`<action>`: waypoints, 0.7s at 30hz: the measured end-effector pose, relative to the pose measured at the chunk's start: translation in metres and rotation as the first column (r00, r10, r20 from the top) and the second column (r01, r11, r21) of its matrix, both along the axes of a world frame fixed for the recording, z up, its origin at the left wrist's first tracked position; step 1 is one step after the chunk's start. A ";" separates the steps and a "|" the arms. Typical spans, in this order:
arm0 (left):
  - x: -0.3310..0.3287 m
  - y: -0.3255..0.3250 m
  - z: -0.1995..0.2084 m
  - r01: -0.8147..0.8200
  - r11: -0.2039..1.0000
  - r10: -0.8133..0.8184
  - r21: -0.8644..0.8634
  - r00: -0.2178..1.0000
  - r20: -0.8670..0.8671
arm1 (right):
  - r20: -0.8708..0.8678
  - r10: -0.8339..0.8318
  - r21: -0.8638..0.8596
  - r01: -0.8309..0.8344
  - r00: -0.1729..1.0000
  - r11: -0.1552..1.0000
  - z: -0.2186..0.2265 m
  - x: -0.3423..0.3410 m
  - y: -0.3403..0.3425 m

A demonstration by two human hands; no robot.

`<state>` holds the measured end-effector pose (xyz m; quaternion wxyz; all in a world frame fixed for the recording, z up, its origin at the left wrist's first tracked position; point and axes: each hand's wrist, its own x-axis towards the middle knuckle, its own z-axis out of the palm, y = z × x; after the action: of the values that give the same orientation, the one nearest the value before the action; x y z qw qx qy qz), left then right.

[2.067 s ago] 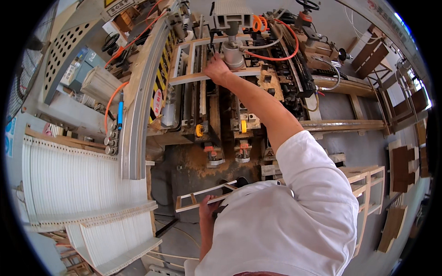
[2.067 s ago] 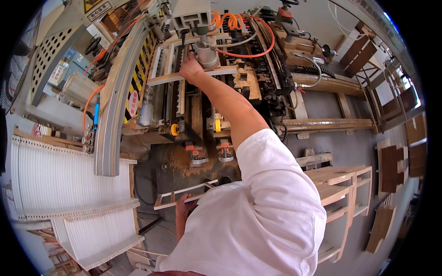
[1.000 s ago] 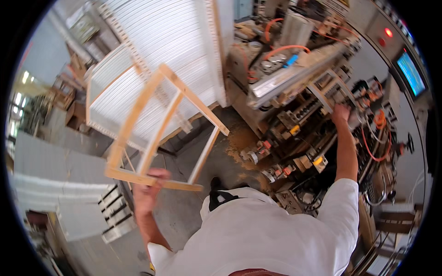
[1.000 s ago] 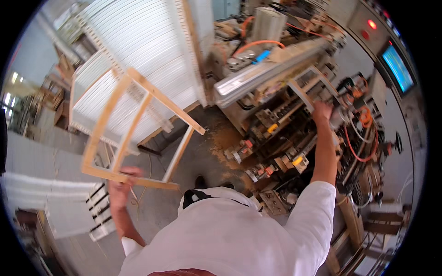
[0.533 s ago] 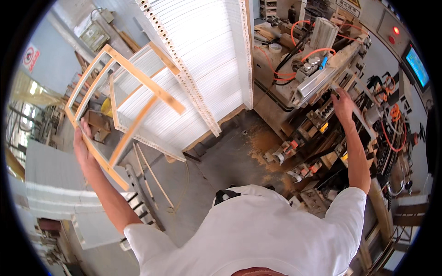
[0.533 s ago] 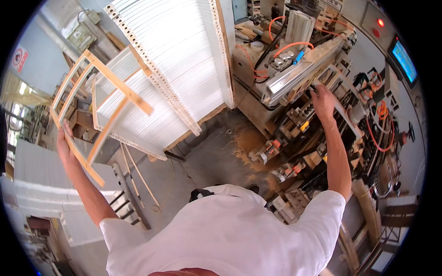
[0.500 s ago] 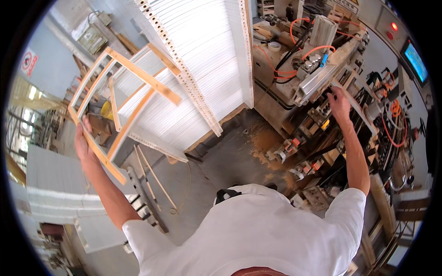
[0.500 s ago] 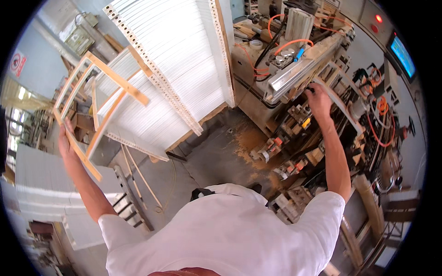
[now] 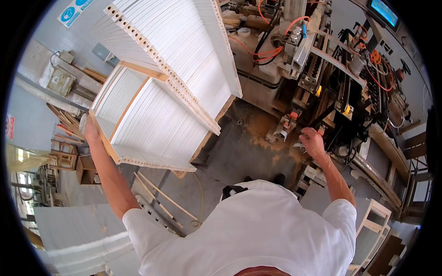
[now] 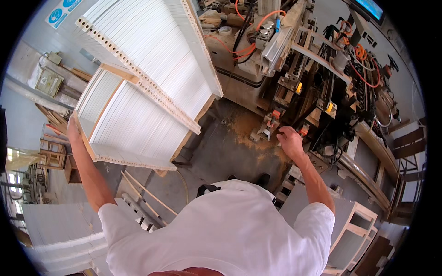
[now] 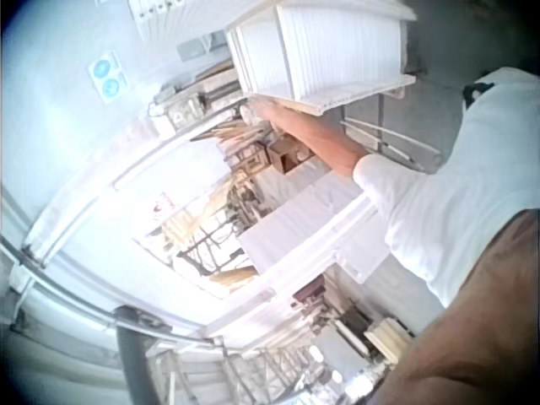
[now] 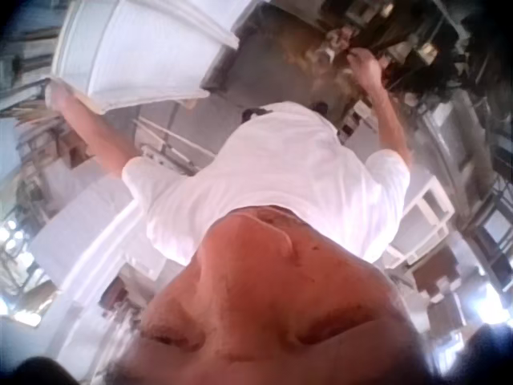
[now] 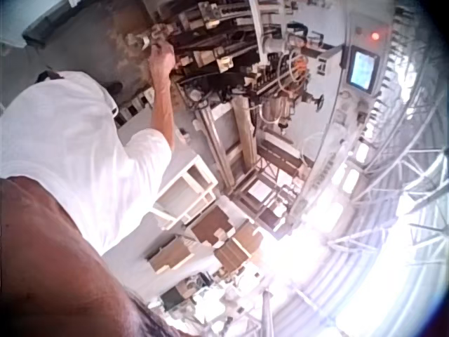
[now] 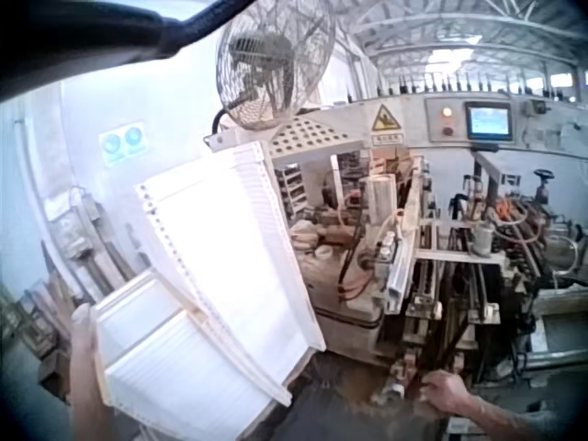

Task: The person repeatedly picks up rectangular wooden frames from a nearby stack and places them onto a woodworking machine. They align each frame under the machine's head and press a button to activate the tool, then remove the frame and return it to the stack. This cycle is performed continuously for multiple frames.

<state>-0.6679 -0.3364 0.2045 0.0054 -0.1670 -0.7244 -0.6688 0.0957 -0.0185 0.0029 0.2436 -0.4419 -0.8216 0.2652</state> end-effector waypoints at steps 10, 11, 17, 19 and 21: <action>0.210 0.049 0.090 0.376 0.457 -0.522 -0.806 0.847 0.100 | -0.086 -0.131 -0.066 0.126 0.988 0.990 -0.013 0.054 -0.040; 0.208 0.048 0.089 0.401 0.462 -0.527 -0.791 0.842 0.119 | -0.091 -0.133 -0.069 0.127 0.987 0.989 -0.009 0.059 -0.043; 0.209 0.049 0.083 -0.155 0.535 -0.545 -0.831 0.688 -0.479 | -0.120 -0.166 -0.003 0.167 0.979 0.986 0.045 0.110 -0.073; 0.242 0.069 0.079 -0.242 0.716 -0.439 -0.655 0.573 -0.692 | -0.075 -0.173 0.215 0.185 0.982 0.959 0.066 0.136 -0.084; 0.294 0.103 0.062 0.004 0.893 -0.346 -0.450 0.645 -0.682 | -0.018 -0.242 0.240 0.239 0.970 0.941 0.090 0.162 -0.097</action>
<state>-0.3742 -0.2336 0.2665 0.2003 -0.4943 -0.7601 -0.3712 0.2574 -0.1154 0.0932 0.3210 -0.5075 -0.7891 0.1294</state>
